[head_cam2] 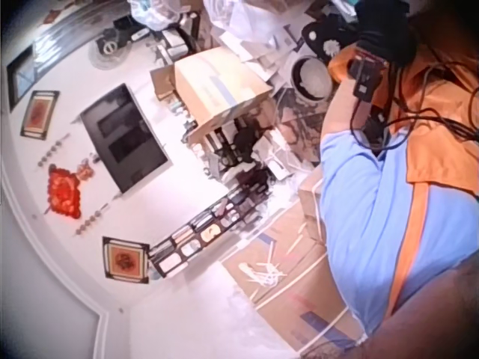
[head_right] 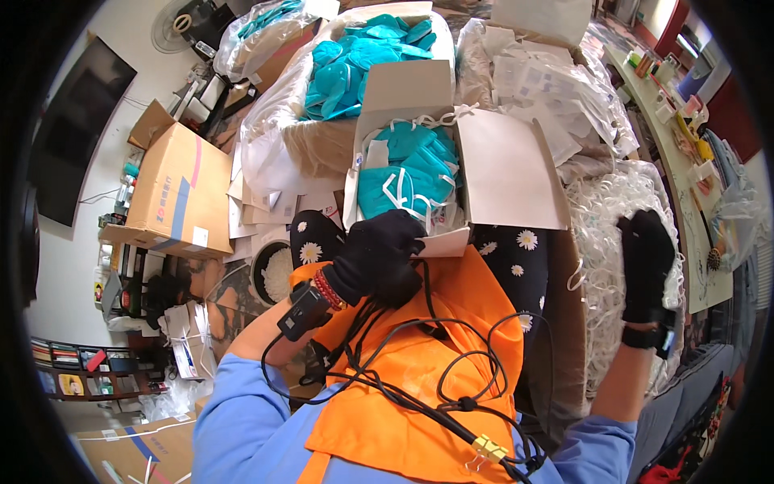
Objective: Packing face masks into small cardboard boxes from a larger supply.
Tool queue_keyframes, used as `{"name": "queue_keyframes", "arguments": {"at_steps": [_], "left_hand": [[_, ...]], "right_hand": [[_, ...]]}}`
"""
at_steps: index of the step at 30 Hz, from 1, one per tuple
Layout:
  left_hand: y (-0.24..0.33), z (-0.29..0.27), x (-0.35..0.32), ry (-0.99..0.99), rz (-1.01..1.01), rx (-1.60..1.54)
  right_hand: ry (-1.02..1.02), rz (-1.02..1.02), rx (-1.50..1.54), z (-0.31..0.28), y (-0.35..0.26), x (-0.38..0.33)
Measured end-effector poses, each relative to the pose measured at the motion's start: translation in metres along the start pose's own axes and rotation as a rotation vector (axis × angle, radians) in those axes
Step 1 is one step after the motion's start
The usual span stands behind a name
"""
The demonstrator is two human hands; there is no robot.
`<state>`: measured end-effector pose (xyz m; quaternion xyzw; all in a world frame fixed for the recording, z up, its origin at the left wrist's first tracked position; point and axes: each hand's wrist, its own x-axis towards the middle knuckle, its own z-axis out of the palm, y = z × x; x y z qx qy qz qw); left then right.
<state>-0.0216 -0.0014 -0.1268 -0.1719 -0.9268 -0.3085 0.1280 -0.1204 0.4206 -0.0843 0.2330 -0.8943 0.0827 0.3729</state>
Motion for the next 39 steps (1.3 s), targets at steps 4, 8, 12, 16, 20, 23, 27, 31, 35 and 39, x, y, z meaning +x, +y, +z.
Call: {"name": "queue_keyframes", "arguments": {"at_steps": [4, 8, 12, 16, 20, 23, 27, 31, 35, 39], "left_hand": [[-0.001, -0.014, 0.015, -0.161, 0.113, 0.074], [-0.024, -0.008, 0.016, -0.159, 0.426, 0.244], [-0.023, -0.002, 0.014, -0.245, 0.205, 0.034], [-0.01, 0.002, 0.016, -0.416, -0.024, 0.145], [-0.009, 0.006, 0.01, -0.39, -0.052, 0.125], [-0.012, -0.003, 0.002, -0.248, 0.003, 0.011], [-0.027, 0.009, 0.003, 0.22, 0.224, -0.204], [-0.022, -0.015, 0.017, 0.596, -0.348, -0.905], [-0.033, -0.032, 0.038, 0.588, -0.378, -0.969], [-0.026, -0.026, 0.049, 0.373, -0.368, -0.891]], "right_hand": [[-0.251, 0.171, 0.566, 0.046, -0.114, 0.055], [-0.377, 0.074, 0.775, 0.103, -0.195, 0.089], [-0.624, 0.104, 0.462, 0.145, -0.225, 0.117], [-0.769, 0.063, 0.501, 0.163, -0.255, 0.13], [-0.972, 0.054, 0.526, 0.174, -0.273, 0.138], [-0.982, -0.137, 0.531, 0.182, -0.262, 0.136], [-0.884, 0.088, 0.736, 0.17, -0.224, 0.123], [-0.682, 0.565, 1.35, 0.133, -0.196, 0.113], [-0.645, 0.757, 1.544, 0.106, -0.197, 0.106], [-0.665, 0.762, 1.655, 0.105, -0.199, 0.102]]}}
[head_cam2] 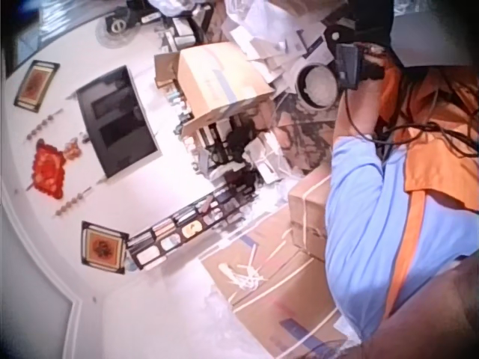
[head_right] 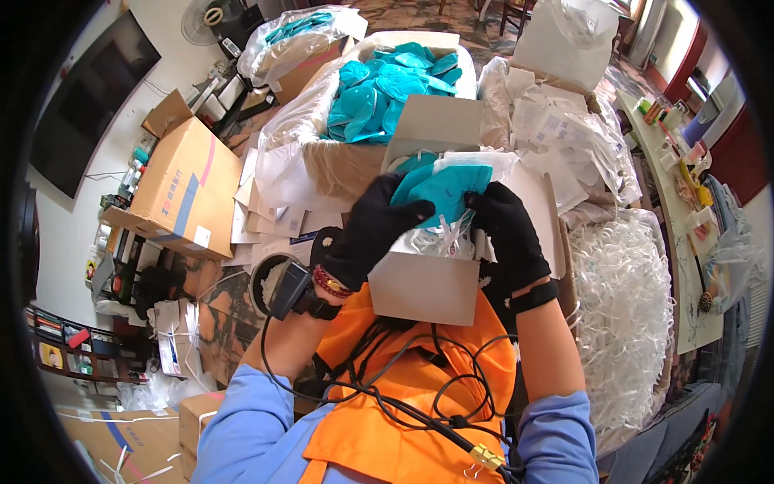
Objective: Packing face masks into small cardboard boxes from a larger supply.
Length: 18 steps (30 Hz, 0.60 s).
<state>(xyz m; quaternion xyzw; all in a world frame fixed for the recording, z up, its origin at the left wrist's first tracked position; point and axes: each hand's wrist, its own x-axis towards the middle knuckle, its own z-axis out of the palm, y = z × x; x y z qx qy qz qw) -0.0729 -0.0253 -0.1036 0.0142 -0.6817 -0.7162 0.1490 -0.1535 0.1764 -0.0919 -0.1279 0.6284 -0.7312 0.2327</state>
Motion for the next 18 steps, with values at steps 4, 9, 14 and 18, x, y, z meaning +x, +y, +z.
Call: {"name": "queue_keyframes", "arguments": {"at_steps": [4, 9, 14, 18], "left_hand": [[-0.006, 0.006, -0.003, -0.029, -0.025, 0.041], [0.002, 0.0, -0.008, -0.083, -0.079, 0.223], [-0.004, -0.011, -0.002, 0.08, -0.121, 0.054], [-0.005, -0.006, 0.024, 0.002, -0.119, 0.057]], "right_hand": [[0.105, 0.055, 0.13, 0.01, -0.005, -0.01], [0.235, -0.054, 0.07, -0.031, -0.002, 0.006], [0.155, -0.236, -0.062, -0.159, 0.018, 0.063], [0.216, -0.159, -0.094, -0.273, 0.042, 0.105]]}}
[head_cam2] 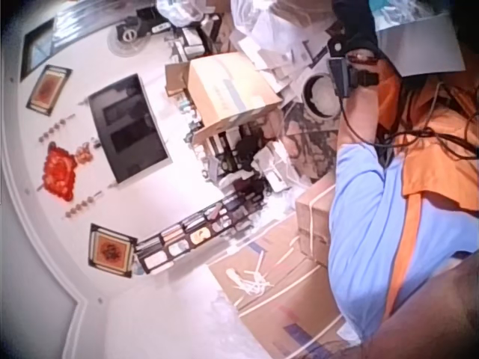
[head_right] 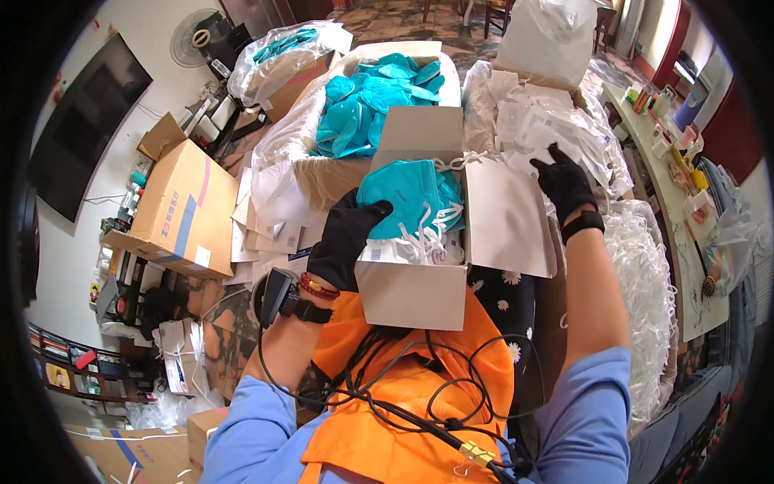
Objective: Packing face masks into small cardboard boxes from a larger supply.
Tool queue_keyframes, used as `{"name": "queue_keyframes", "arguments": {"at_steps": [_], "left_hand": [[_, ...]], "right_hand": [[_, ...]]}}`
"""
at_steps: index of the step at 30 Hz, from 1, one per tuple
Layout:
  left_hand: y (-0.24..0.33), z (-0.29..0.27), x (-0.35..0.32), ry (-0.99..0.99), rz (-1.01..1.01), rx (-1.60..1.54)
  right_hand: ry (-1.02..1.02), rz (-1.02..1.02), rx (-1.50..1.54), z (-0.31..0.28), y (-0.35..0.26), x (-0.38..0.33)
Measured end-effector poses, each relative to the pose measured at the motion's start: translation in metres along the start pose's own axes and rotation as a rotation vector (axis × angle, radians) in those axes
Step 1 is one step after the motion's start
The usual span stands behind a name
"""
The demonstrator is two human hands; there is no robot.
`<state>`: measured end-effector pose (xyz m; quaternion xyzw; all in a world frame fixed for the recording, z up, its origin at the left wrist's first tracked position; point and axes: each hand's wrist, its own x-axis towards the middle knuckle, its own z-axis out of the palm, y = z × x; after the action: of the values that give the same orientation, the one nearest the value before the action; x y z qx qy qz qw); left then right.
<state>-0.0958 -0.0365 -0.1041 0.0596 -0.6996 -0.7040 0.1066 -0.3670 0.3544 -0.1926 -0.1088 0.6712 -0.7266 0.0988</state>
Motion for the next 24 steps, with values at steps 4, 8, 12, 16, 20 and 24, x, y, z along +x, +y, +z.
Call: {"name": "queue_keyframes", "arguments": {"at_steps": [4, 8, 12, 16, 20, 24], "left_hand": [[0.005, -0.013, -0.01, 0.11, 0.157, 0.131], [0.032, -0.007, -0.009, -0.006, 0.202, 0.019], [0.056, -0.007, -0.006, -0.031, 0.194, -0.179], [0.071, 0.001, -0.014, 0.036, 0.032, -0.369], [0.087, 0.013, -0.007, -0.085, 0.185, -0.202], [0.101, 0.016, 0.001, 0.076, 0.517, 0.12]], "right_hand": [[-0.006, -0.016, -0.005, 0.174, -0.09, -0.088], [-0.354, -0.069, 0.242, 0.249, -0.093, -0.14], [-0.303, 0.072, 0.285, 0.261, -0.097, -0.15], [-0.138, -0.018, 0.39, 0.273, -0.13, -0.15], [-0.08, -0.257, 0.216, 0.275, -0.167, -0.144], [-0.134, -0.308, 0.142, 0.279, -0.184, -0.14]]}}
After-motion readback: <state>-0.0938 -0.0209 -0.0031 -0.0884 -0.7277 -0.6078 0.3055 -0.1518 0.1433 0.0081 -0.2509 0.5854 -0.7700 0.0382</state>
